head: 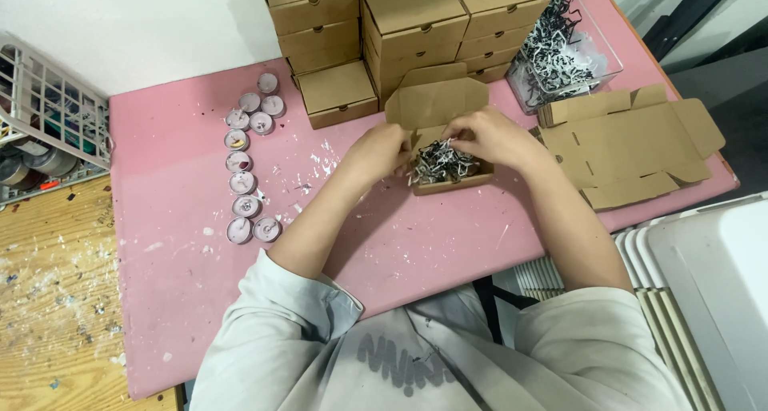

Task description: Packing small items with decorative paper into small cardboard boxes.

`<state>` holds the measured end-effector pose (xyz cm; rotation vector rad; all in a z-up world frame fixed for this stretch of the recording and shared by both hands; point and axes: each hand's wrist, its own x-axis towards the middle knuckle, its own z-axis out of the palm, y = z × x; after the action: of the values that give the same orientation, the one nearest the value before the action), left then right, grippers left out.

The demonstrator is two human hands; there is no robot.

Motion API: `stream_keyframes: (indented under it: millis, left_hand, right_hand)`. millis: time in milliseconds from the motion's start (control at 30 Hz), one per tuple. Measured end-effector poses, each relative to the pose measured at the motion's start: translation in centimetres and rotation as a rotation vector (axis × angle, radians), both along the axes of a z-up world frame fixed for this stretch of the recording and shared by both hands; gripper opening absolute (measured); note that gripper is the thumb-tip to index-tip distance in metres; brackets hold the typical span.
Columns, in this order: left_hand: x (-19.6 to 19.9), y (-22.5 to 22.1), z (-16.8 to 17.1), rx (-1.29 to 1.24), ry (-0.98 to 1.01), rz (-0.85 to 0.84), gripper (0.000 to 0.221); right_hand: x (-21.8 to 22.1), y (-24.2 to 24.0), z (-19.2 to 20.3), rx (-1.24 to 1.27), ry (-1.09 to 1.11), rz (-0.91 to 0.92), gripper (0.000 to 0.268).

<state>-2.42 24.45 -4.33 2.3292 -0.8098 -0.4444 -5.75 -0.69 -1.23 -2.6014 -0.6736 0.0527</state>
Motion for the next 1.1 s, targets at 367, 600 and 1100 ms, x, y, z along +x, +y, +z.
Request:
stream_keyframes:
  millis: [367, 600, 1100]
  left_hand:
    - [-2.0, -2.7, -1.9, 0.182, -0.421, -0.05, 0.033]
    - [0.3, -2.1, -3.9, 0.036, -0.407, 0.007, 0.024]
    - [0.5, 1.5, 0.1, 0.173, 0.107, -0.023, 0.019]
  right_hand:
    - [-1.2, -1.7, -0.9, -0.134, -0.218, -0.096, 0.036]
    - [-1.9, -1.0, -3.1, -0.072, 0.126, -0.34, 0.042]
    - [-2.1, 1.1, -5.1, 0.039, 0.163, -0.486, 0.027]
